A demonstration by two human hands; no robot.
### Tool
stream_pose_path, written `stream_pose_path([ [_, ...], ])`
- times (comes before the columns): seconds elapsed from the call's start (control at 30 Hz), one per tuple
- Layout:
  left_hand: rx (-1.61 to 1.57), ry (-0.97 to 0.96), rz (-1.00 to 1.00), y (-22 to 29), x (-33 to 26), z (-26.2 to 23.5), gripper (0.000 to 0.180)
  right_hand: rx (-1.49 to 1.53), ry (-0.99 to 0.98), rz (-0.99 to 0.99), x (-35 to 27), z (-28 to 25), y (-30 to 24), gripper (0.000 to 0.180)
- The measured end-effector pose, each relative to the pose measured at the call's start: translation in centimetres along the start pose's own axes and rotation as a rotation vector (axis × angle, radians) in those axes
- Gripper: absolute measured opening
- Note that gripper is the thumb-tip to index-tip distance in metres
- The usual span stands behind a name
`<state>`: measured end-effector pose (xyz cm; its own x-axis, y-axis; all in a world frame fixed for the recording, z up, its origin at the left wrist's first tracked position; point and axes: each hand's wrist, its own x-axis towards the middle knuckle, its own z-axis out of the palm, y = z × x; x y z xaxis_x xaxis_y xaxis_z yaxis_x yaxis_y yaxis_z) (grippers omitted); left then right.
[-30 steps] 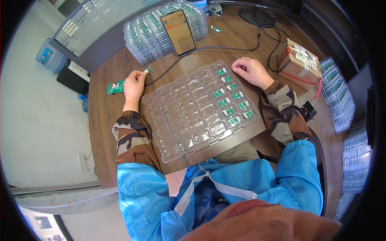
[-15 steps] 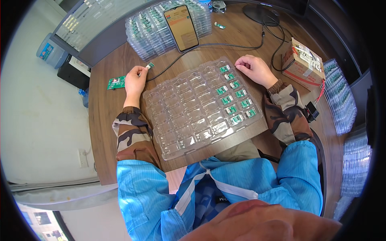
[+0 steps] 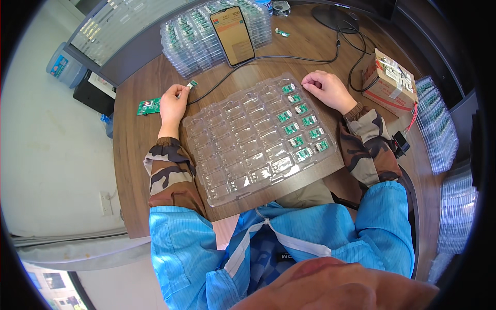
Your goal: Manually placing small green circuit board components into a plastic organizer tray grid.
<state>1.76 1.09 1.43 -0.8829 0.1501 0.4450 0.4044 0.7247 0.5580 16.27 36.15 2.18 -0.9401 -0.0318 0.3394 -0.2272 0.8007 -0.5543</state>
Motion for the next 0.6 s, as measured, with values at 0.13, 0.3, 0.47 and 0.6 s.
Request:
stream_pose_path([
  [0.13,-0.005,-0.011,-0.013,-0.2,0.1,0.1,0.02,0.0,-0.004,0.0,0.0,0.0,0.0,0.014],
  [0.3,-0.043,0.002,-0.008,-0.8,-0.1,0.0,0.018,0.012,-0.016,-0.004,0.1,0.1,0.0,0.014],
  [0.47,-0.023,0.023,0.028,-1.2,0.2,0.3,0.02,0.019,-0.023,-0.012,0.1,0.0,-0.1,0.013],
  [0.6,-0.016,0.01,-0.011,-0.5,0.1,0.1,0.017,0.008,-0.022,-0.005,0.2,0.1,-0.1,0.013],
])
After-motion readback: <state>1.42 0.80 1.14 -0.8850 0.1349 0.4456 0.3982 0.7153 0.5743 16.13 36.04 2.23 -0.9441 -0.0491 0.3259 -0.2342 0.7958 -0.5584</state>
